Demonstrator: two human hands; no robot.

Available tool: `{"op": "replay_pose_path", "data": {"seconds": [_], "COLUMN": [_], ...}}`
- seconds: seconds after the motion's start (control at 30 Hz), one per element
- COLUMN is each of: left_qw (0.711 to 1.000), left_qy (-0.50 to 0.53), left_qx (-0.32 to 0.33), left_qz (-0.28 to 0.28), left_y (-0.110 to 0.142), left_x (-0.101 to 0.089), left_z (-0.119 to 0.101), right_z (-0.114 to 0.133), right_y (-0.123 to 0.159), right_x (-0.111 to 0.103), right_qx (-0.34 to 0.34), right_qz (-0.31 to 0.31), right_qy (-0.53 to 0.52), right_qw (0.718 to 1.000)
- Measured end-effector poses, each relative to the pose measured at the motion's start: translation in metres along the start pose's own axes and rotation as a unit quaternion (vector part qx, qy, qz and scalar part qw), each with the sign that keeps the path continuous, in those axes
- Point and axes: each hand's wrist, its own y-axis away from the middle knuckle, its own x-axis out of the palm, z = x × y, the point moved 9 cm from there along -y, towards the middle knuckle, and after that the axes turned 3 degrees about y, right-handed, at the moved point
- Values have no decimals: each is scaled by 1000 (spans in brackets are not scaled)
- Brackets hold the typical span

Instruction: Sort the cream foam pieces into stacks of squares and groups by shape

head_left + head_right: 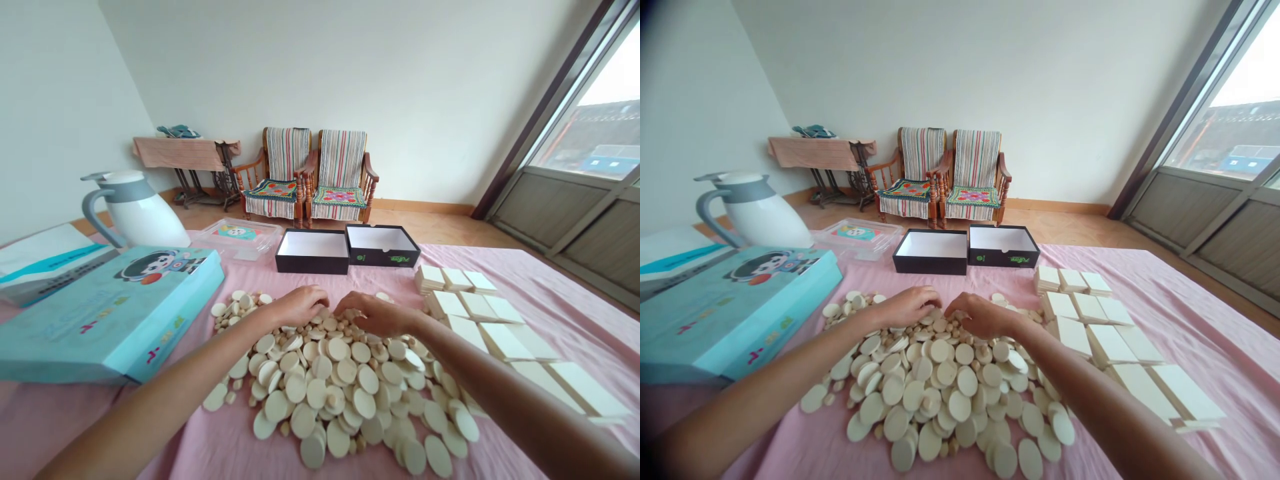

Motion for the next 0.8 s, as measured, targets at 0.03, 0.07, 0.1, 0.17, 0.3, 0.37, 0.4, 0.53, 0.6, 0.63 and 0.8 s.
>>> {"op": "replay_pose_path", "data": {"seconds": [0.03, 0.07, 0.1, 0.17, 0.3, 0.37, 0.4, 0.53, 0.6, 0.63, 0.8], "left_qw": [1000, 1000, 1000, 998, 991, 985, 983, 988, 991, 991, 976], "left_qy": [3, 6, 7, 14, 52, 53, 48, 15, -14, -34, -128], "left_qx": [-6, -13, -20, -36, -76, -81, -72, 22, 76, 102, 173], "left_qz": [-7, -14, -21, -40, -102, -142, -159, -150, -106, -81, 16], "left_y": [5, 10, 16, 28, 59, 76, 85, 109, 115, 117, 112], "left_x": [-4, -9, -14, -24, -42, -47, -48, -34, -18, -8, 39], "left_z": [1, 3, 3, 4, 3, -4, -11, -61, -90, -102, -130], "right_z": [5, 8, 8, 5, -5, 0, 5, 35, 48, 54, 52], "right_y": [1, 3, 4, 9, 33, 54, 65, 113, 130, 136, 148], "right_x": [0, -1, -2, -8, -28, -32, -31, -15, 4, 16, 57], "right_qx": [-11, -16, -16, 2, 70, 88, 90, 70, 49, 35, -10], "right_qz": [-3, -6, -9, -26, -107, -137, -149, -199, -191, -173, -96], "right_qy": [-11, -25, -38, -60, -84, -84, -77, 9, 80, 115, 233], "right_qw": [1000, 1000, 999, 998, 988, 983, 982, 977, 977, 977, 968]}}
